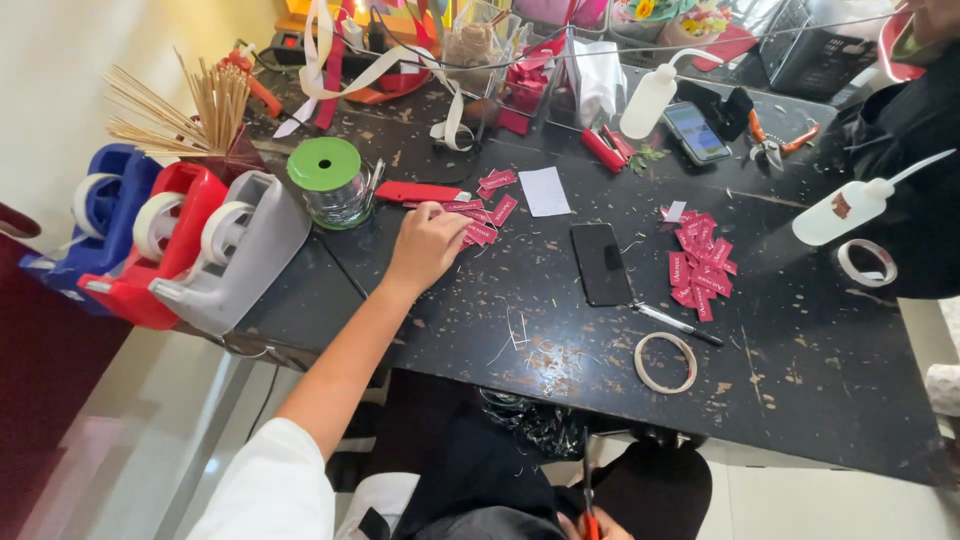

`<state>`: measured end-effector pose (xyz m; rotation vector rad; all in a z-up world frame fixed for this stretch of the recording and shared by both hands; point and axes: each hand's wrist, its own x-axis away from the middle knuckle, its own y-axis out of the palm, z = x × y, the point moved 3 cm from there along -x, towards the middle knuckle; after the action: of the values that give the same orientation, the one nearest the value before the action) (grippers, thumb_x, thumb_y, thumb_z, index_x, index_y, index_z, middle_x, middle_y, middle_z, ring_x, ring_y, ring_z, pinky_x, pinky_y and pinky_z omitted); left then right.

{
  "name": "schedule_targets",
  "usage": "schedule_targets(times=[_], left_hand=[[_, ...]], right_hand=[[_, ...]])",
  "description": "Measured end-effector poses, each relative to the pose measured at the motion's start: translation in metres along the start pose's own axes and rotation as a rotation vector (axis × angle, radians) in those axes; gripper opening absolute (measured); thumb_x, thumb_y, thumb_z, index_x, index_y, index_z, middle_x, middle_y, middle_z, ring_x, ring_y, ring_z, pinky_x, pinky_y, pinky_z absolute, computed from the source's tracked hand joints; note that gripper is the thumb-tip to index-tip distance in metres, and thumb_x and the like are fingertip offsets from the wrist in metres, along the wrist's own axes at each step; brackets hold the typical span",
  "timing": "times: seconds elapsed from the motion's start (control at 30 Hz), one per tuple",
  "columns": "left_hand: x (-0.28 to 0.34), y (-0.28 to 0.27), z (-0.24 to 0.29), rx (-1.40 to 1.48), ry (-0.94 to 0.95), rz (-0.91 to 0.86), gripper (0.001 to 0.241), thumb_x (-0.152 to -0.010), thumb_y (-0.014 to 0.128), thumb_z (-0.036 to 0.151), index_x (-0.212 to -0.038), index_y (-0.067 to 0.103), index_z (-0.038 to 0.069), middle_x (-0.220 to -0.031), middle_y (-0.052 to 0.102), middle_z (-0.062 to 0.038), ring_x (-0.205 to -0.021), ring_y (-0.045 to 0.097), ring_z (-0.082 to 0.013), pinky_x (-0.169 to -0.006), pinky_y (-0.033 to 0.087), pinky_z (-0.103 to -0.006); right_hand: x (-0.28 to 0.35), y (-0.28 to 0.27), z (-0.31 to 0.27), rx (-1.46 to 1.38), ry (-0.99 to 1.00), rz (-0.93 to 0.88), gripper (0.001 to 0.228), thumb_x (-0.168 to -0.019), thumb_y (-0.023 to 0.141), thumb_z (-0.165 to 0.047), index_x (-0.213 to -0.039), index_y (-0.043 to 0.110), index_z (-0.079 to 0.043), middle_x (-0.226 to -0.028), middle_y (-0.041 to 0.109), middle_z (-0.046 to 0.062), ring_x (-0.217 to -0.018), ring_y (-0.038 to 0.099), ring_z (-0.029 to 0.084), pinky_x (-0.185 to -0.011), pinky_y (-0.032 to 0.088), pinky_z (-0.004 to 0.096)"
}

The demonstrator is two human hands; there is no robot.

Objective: The person sits at a table and uses red-handled scissors to cut small rectangular pieces of red paper. They hold the paper in their left hand and cut it into smaller strips, placing the cut pieces onto the table surface.

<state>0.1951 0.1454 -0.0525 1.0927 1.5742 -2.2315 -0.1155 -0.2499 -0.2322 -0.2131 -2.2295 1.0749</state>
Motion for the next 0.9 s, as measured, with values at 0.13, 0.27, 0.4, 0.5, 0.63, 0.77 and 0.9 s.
schedule_targets(times=[0.13, 0.27, 0.4, 0.5, 0.63, 0.77, 0.9], left_hand=[[-0.012, 0.063, -0.025, -0.112, 0.070, -0.221, 0.037, -0.095, 0.070, 0.027, -0.133, 0.069, 0.024, -0.118, 0.075, 0.006, -0.105, 0.052, -0.0269, -0.077, 0.048, -0.0439], [-0.022, 0.092, -0.035, -0.187, 0.059, -0.363, 0.031, -0.090, 0.073, 0.042, -0.117, 0.075, 0.028, -0.117, 0.074, 0.008, -0.119, 0.052, -0.0290, -0.088, 0.044, -0.0458], [-0.031, 0.091, -0.037, -0.194, 0.088, -0.317, 0.016, -0.094, 0.068, 0.029, -0.096, 0.083, 0.027, -0.107, 0.077, 0.012, -0.113, 0.060, -0.0221, -0.089, 0.041, -0.0444], [-0.044, 0.062, -0.024, -0.186, 0.111, -0.376, 0.017, -0.097, 0.065, 0.026, -0.099, 0.082, 0.028, -0.107, 0.077, 0.009, -0.118, 0.060, -0.0238, -0.089, 0.041, -0.0457], [-0.050, 0.020, -0.003, -0.008, 0.051, -0.291, 0.037, -0.089, 0.064, 0.004, -0.123, 0.075, 0.015, -0.098, 0.078, -0.006, -0.094, 0.071, -0.0256, -0.087, 0.054, -0.0443], [-0.040, -0.047, 0.058, 0.552, -0.382, -0.333, 0.039, -0.104, 0.047, 0.024, -0.137, 0.063, 0.012, -0.105, 0.074, -0.010, -0.091, 0.070, -0.0240, -0.074, 0.053, -0.0358], [-0.001, -0.066, 0.114, 1.099, -0.773, -0.371, 0.044, -0.104, 0.046, 0.034, -0.137, 0.066, 0.015, -0.088, 0.068, -0.006, -0.068, 0.068, -0.0119, -0.077, 0.062, -0.0262]], right_hand=[[-0.005, 0.006, -0.003, -0.007, -0.089, -0.060, 0.050, -0.069, 0.092, -0.048, -0.057, 0.056, -0.016, -0.052, 0.054, 0.000, -0.053, 0.050, 0.011, -0.063, 0.045, 0.022], [0.004, -0.002, 0.000, -0.006, 0.007, -0.049, 0.051, -0.070, 0.092, -0.049, -0.058, 0.056, -0.016, -0.054, 0.057, 0.000, -0.055, 0.054, 0.013, -0.065, 0.046, 0.024], [0.028, -0.024, -0.011, -0.021, 0.222, 0.019, 0.048, -0.066, 0.097, -0.045, -0.055, 0.061, -0.015, -0.052, 0.060, 0.001, -0.053, 0.054, 0.014, -0.063, 0.046, 0.024], [0.031, -0.030, -0.011, -0.064, 0.212, -0.031, 0.048, -0.071, 0.090, -0.050, -0.058, 0.063, -0.013, -0.055, 0.064, 0.005, -0.058, 0.062, 0.018, -0.066, 0.046, 0.027], [0.050, -0.049, -0.034, -0.184, 0.195, -0.081, 0.051, -0.074, 0.091, -0.043, -0.059, 0.057, -0.008, -0.057, 0.063, 0.009, -0.060, 0.059, 0.020, -0.066, 0.046, 0.029], [0.049, -0.045, -0.035, -0.225, 0.031, -0.074, 0.050, -0.083, 0.083, -0.041, -0.059, 0.057, -0.007, -0.056, 0.058, 0.007, -0.059, 0.055, 0.016, -0.065, 0.044, 0.028], [0.047, -0.036, -0.030, -0.312, -0.145, -0.079, 0.040, -0.088, 0.076, -0.036, -0.063, 0.065, -0.007, -0.058, 0.065, 0.003, -0.061, 0.056, 0.012, -0.062, 0.045, 0.027]])
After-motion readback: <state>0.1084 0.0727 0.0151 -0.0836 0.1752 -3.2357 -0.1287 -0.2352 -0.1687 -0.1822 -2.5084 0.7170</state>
